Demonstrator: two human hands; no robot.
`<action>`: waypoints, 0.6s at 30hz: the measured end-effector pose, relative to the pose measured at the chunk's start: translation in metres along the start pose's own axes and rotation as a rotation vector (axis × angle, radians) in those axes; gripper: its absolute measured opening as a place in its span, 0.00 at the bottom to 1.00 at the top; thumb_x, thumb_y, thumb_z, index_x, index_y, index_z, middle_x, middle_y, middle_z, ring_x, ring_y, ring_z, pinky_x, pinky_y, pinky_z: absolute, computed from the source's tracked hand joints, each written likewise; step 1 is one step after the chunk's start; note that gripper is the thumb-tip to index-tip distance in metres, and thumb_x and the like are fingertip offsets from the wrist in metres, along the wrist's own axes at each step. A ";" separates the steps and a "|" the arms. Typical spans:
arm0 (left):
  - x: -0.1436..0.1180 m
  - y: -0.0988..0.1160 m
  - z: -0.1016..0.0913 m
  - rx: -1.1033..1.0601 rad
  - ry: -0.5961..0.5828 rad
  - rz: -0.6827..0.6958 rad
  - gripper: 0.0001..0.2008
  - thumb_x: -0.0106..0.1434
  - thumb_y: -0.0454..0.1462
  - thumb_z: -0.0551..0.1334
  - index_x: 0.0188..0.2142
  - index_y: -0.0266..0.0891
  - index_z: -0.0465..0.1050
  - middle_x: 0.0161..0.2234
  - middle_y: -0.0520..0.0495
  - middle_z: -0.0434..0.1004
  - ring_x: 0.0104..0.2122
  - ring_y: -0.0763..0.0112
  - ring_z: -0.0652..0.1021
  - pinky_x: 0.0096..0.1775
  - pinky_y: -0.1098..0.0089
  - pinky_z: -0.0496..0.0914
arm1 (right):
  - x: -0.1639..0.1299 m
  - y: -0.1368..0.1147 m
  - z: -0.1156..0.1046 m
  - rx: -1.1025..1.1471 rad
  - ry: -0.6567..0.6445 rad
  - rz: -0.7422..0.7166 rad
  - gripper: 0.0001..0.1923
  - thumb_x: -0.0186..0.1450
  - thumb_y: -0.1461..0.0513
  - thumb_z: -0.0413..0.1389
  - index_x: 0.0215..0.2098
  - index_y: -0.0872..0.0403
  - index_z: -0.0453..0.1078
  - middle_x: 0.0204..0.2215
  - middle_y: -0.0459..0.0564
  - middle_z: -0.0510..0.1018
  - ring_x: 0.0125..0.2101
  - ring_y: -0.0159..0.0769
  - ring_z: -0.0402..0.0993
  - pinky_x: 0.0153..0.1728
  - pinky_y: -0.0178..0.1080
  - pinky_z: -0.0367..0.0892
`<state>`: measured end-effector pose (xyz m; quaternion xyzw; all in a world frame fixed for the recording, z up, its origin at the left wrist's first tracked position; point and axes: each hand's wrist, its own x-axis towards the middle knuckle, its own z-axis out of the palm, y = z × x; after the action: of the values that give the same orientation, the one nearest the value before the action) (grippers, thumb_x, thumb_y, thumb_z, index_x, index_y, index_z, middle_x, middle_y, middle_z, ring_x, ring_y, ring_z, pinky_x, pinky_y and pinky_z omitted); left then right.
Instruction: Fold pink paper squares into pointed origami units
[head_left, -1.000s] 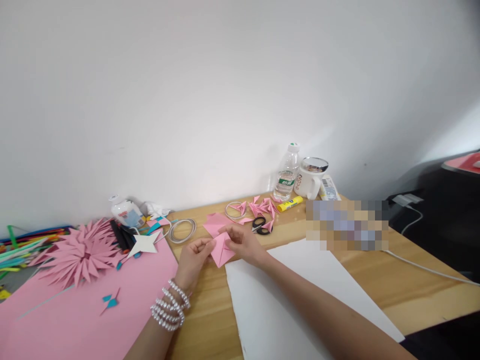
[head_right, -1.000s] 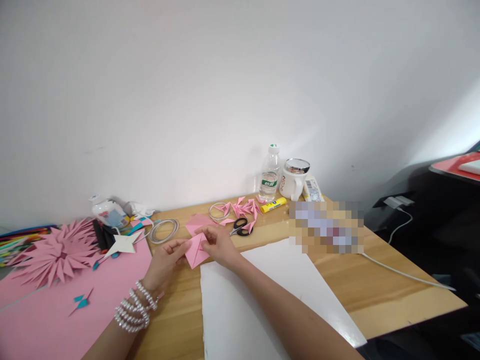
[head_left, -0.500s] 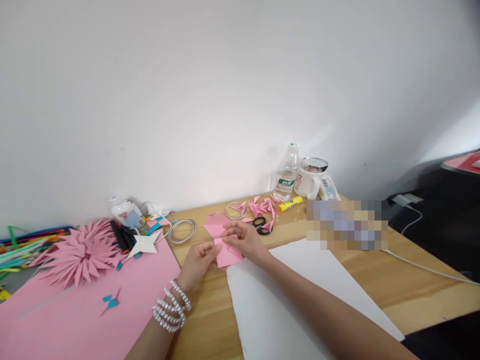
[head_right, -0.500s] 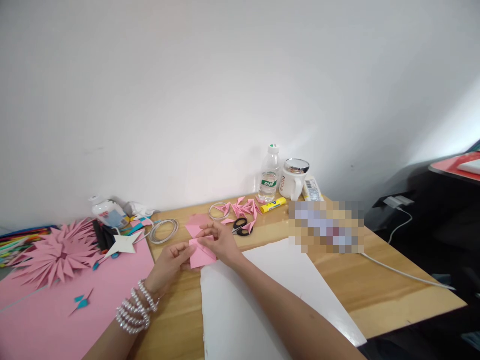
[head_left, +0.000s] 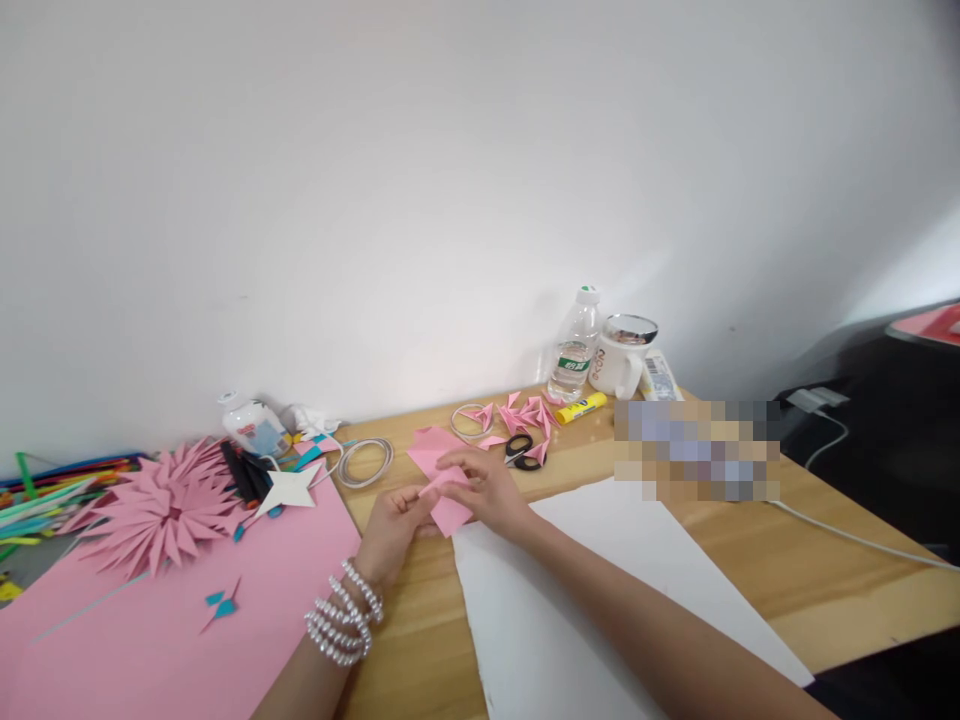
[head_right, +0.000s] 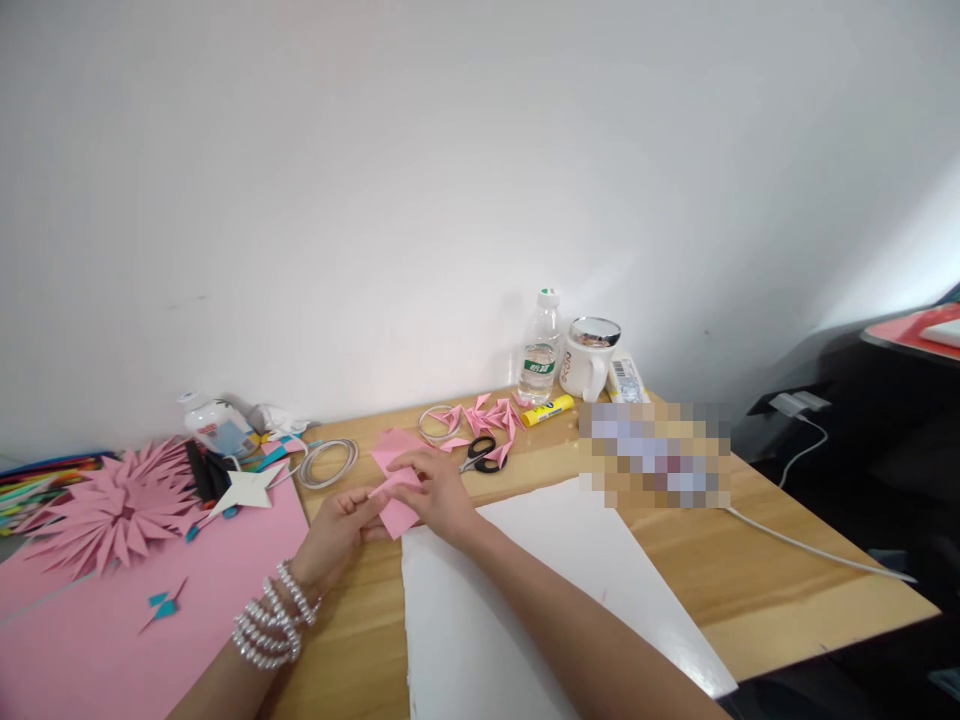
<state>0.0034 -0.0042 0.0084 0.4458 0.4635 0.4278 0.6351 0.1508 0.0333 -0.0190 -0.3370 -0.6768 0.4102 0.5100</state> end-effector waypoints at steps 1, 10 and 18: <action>0.001 0.000 -0.001 -0.026 0.030 0.009 0.12 0.51 0.41 0.64 0.29 0.33 0.75 0.25 0.44 0.78 0.27 0.68 0.76 0.31 0.68 0.70 | -0.001 -0.001 0.000 -0.058 0.021 -0.046 0.08 0.54 0.59 0.59 0.32 0.51 0.70 0.39 0.51 0.71 0.42 0.38 0.66 0.42 0.42 0.61; 0.002 0.002 -0.003 -0.118 0.054 0.018 0.13 0.51 0.40 0.64 0.33 0.32 0.75 0.28 0.43 0.78 0.30 0.65 0.77 0.35 0.66 0.71 | -0.005 0.001 0.001 -0.211 -0.033 -0.197 0.12 0.53 0.67 0.58 0.35 0.50 0.71 0.45 0.51 0.64 0.44 0.38 0.63 0.45 0.41 0.60; 0.003 0.001 -0.002 -0.107 0.030 0.054 0.10 0.53 0.39 0.63 0.31 0.32 0.75 0.28 0.44 0.78 0.31 0.66 0.76 0.37 0.66 0.70 | -0.001 0.000 -0.002 -0.222 -0.028 -0.204 0.13 0.53 0.67 0.57 0.37 0.50 0.70 0.45 0.51 0.68 0.46 0.39 0.64 0.47 0.42 0.59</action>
<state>0.0021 -0.0009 0.0089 0.4170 0.4374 0.4756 0.6393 0.1528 0.0327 -0.0191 -0.3150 -0.7556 0.2836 0.4994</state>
